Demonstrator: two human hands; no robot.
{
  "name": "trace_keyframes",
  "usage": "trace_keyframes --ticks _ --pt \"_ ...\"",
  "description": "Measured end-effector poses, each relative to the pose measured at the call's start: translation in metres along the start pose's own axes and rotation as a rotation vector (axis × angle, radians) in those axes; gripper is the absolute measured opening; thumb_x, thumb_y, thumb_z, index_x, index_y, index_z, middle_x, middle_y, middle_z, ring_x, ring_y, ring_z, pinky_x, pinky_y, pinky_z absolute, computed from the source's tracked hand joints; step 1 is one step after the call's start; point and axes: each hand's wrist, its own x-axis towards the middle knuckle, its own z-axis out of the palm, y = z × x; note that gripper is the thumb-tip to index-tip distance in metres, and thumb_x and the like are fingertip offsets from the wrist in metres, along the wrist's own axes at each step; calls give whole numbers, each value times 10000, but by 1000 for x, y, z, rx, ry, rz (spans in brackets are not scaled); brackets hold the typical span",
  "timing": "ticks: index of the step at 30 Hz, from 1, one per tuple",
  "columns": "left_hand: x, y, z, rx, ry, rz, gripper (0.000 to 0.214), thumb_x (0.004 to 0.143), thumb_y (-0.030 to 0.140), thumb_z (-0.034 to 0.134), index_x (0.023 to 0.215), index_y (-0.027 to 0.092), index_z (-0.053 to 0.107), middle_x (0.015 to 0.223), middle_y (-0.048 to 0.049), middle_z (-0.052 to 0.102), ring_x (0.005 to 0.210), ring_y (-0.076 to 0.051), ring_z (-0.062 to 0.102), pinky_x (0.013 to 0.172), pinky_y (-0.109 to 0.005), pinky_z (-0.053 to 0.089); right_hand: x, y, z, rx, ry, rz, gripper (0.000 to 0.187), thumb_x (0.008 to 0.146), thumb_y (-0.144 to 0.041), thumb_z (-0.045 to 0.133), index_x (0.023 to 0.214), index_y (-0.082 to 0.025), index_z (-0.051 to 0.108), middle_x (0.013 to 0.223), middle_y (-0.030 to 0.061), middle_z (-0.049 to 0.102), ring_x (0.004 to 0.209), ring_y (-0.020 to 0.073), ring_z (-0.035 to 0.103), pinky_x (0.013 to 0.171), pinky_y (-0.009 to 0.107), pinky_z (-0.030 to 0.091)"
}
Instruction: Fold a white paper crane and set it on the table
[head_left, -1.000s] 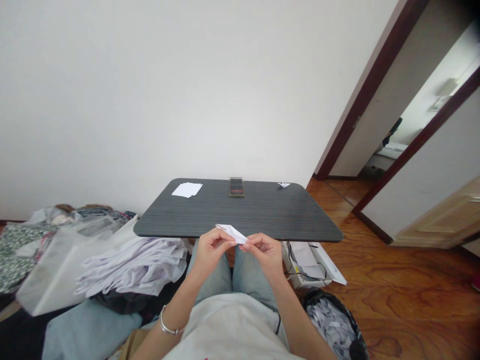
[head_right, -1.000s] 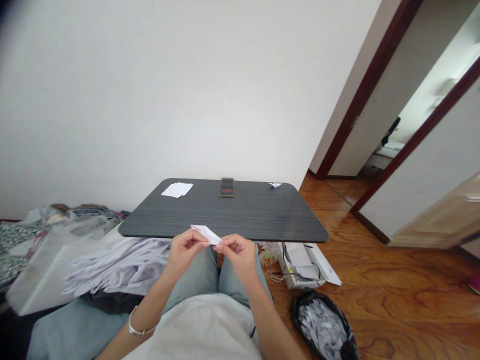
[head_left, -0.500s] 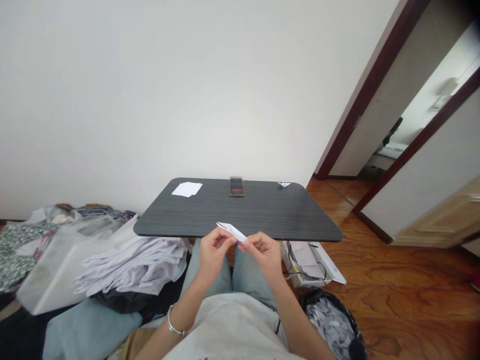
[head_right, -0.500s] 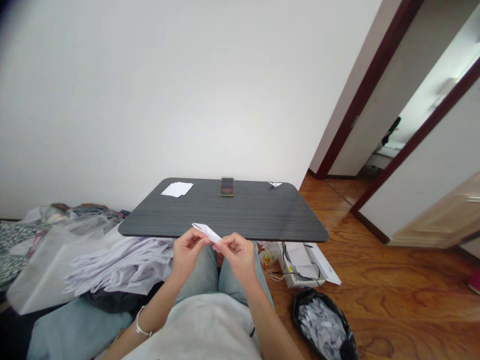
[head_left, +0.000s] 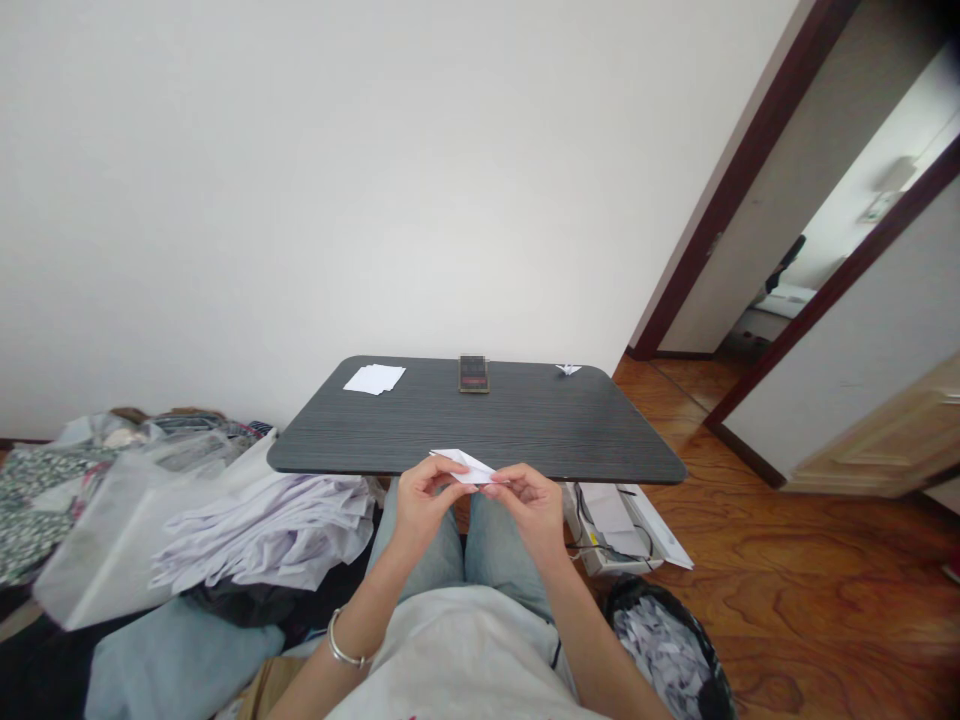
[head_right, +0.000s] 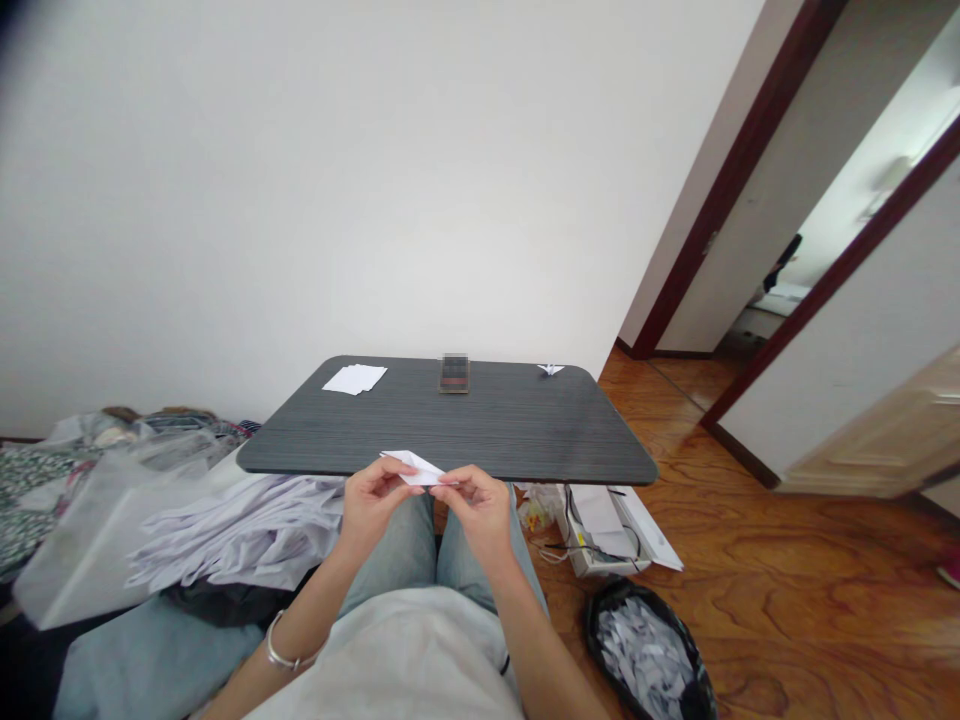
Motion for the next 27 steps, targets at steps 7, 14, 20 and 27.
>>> trace_keyframes --ticks 7,14,20,27 --pt "0 0 -5 113 -19 58 71 593 220 733 613 173 683 629 -26 685 600 -158 623 589 -255 512 0 1 -1 -20 14 -43 75 637 -226 718 600 -196 661 573 -2 646 529 140 571 534 257 459" --pt "0 1 -4 219 -29 83 94 691 221 652 613 168 652 622 -9 651 602 -136 590 599 -231 474 -2 3 1 -94 11 -76 80 681 -241 693 624 -191 665 623 17 658 578 149 580 566 259 457" --pt "-4 0 2 139 -41 2 95 724 220 628 666 145 620 701 -30 646 716 -160 618 656 -245 485 1 4 3 -48 12 -21 96 676 -261 690 633 -182 655 641 24 665 597 153 590 578 261 466" --pt "-4 0 8 -77 -33 -153 140 680 243 676 638 136 596 784 -72 672 765 -181 633 630 -248 500 1 2 5 20 11 43 67 643 -208 707 616 -182 651 614 16 668 576 144 598 571 255 476"
